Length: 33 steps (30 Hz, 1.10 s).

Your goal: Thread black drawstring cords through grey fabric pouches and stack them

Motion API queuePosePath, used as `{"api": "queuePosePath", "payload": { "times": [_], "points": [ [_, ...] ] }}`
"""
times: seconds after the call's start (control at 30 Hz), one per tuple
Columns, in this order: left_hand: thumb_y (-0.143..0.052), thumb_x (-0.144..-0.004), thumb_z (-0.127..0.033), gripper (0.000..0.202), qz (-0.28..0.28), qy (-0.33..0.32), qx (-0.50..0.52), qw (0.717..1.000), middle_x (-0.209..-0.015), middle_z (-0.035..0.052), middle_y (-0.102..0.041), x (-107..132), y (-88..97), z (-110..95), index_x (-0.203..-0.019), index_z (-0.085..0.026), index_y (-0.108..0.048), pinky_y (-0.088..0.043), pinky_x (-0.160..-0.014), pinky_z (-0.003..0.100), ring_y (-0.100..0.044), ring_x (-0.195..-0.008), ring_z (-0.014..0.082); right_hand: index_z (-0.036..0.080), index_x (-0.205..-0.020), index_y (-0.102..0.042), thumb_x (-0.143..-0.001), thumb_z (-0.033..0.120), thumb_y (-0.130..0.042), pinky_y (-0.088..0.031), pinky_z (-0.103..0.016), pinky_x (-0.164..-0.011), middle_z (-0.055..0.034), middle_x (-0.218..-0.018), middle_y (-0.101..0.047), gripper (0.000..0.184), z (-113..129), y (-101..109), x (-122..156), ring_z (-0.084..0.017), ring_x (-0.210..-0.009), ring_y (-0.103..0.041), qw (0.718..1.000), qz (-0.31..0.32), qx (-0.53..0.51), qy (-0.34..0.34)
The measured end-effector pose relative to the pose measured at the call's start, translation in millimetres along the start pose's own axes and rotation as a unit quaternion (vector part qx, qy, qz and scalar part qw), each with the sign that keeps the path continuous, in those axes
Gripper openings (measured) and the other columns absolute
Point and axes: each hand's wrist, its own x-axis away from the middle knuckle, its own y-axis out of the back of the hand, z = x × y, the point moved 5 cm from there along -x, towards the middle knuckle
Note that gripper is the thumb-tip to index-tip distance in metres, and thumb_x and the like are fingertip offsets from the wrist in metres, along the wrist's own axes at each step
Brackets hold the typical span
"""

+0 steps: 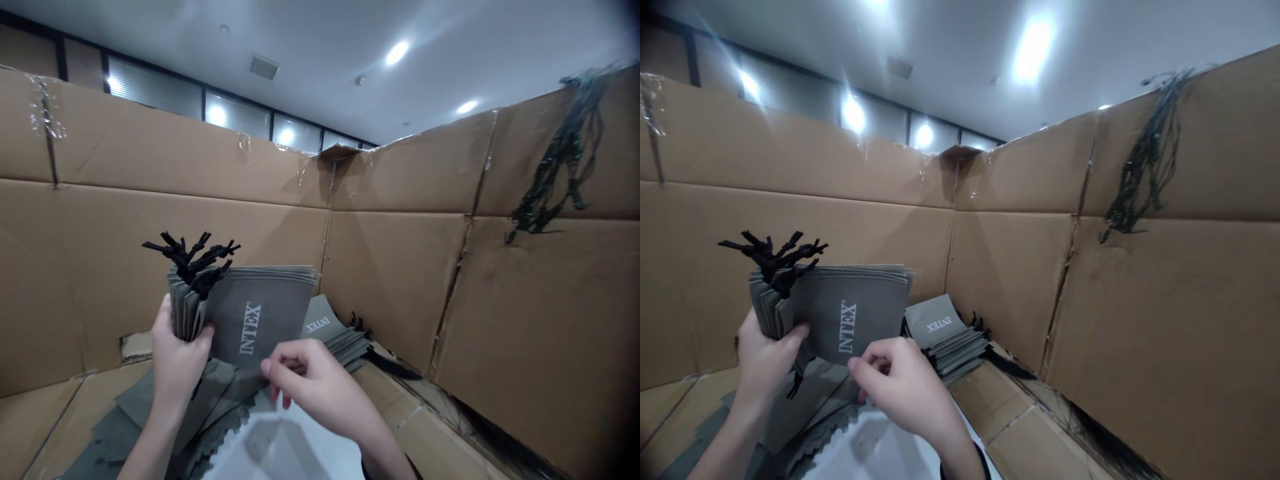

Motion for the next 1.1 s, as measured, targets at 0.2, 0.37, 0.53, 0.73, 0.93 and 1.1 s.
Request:
{"api": "queuePosePath", "payload": {
  "times": [0.2,0.37,0.53,0.73,0.93,1.1],
  "points": [
    [-0.06,-0.057,-0.019,0.028,-0.003,0.018,0.009,1.0,-0.075,0.001,-0.06,0,-0.7,2,-0.085,-0.017,-0.057,-0.051,-0.065,0.025,-0.059,-0.071,0.0181,0.016,-0.07,-0.063,-0.082,0.031,-0.054,-0.04,-0.02,-0.046,0.0003,-0.057,-0.056,0.021,17,34,7,-0.01,-0.051,-0.051,0.949,-0.299,-0.065,0.07],
    [-0.062,-0.055,-0.022,0.024,0.001,0.063,0.06,0.996,-0.07,0.0006,-0.061,0,-5.2,14,-0.078,-0.017,-0.057,-0.051,-0.062,0.026,-0.06,-0.068,0.0179,0.021,-0.109,-0.061,-0.082,0.023,-0.057,-0.052,-0.023,-0.06,-0.0055,-0.098,-0.06,0.027,28,45,26,-0.014,-0.081,-0.059,0.87,-0.458,-0.012,0.183],
    [-0.063,-0.051,-0.023,0.023,0.006,0.116,0.114,0.987,-0.062,-0.0003,-0.06,3,-11.5,25,-0.072,-0.016,-0.056,-0.05,-0.054,0.026,-0.058,-0.058,0.0166,0.021,-0.1,-0.063,-0.085,0.016,-0.056,-0.054,-0.024,-0.064,-0.0058,-0.098,-0.058,0.017,41,37,34,-0.015,-0.088,-0.059,0.85,-0.463,0.006,0.251],
    [-0.064,-0.048,-0.022,0.023,0.008,0.138,0.127,0.982,-0.062,-0.001,-0.061,5,-15.6,26,-0.07,-0.017,-0.056,-0.049,-0.052,0.024,-0.056,-0.057,0.0153,0.019,-0.085,-0.063,-0.085,0.012,-0.057,-0.051,-0.027,-0.065,-0.0035,-0.087,-0.059,0.01,45,38,38,-0.013,-0.078,-0.058,0.828,-0.487,0.053,0.272],
    [-0.064,-0.049,-0.022,0.022,0.022,0.14,0.125,0.982,-0.061,-0.0003,-0.061,6,-16.5,28,-0.068,-0.017,-0.056,-0.048,-0.052,0.025,-0.056,-0.057,0.016,0.019,-0.083,-0.063,-0.085,0.012,-0.057,-0.052,-0.028,-0.068,-0.0041,-0.089,-0.061,0.01,42,42,38,-0.014,-0.081,-0.059,0.821,-0.499,0.059,0.271],
    [-0.064,-0.049,-0.02,0.023,0.018,0.145,0.125,0.981,-0.063,0.0003,-0.062,7,-17.3,30,-0.07,-0.016,-0.057,-0.047,-0.052,0.024,-0.057,-0.058,0.0161,0.02,-0.082,-0.062,-0.084,0.011,-0.055,-0.051,-0.034,-0.082,-0.0074,-0.103,-0.063,0.011,46,40,40,-0.018,-0.096,-0.06,0.816,-0.501,0.093,0.272]
  ]
}}
